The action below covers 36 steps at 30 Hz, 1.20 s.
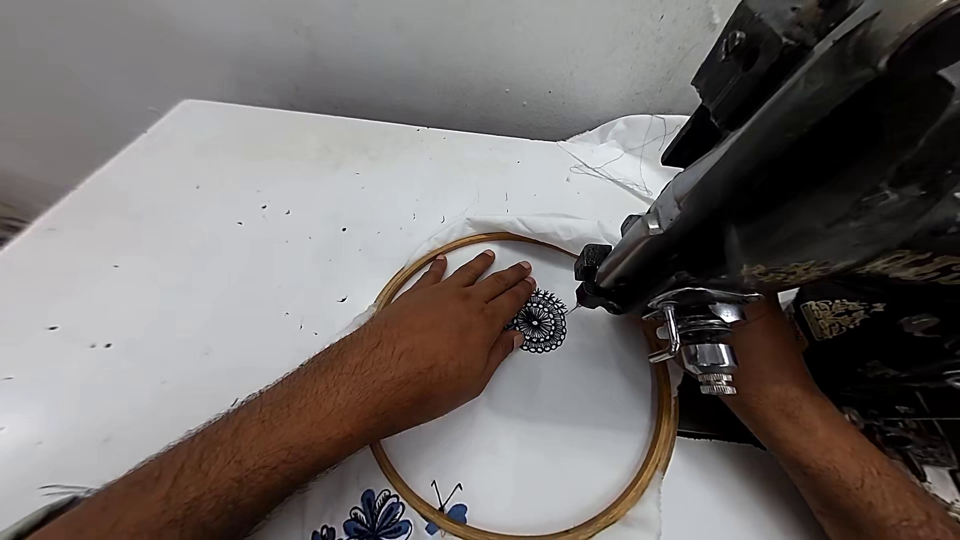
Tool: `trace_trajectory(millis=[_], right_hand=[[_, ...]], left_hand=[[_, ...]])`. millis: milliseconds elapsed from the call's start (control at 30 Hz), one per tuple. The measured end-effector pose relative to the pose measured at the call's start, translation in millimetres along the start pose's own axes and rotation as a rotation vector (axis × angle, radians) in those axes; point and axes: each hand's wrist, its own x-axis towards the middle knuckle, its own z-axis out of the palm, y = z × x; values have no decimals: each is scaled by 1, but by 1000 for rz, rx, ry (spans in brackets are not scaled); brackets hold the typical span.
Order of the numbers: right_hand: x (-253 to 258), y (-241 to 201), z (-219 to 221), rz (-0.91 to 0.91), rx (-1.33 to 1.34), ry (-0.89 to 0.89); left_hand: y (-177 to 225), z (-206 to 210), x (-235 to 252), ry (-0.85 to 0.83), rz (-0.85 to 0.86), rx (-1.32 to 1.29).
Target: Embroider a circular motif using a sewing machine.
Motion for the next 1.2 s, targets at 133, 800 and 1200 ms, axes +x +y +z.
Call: trace_trajectory(millis=[133, 800, 1200], right_hand=[[3, 1, -2, -23, -23, -10], [0, 3, 1, -73, -1, 6], [1, 0, -2, 3, 36, 0]], left_hand=[[2, 2, 1, 21, 0, 7], [1, -2, -1, -21, -4, -5], [2, -1, -1, -2, 0, 14]])
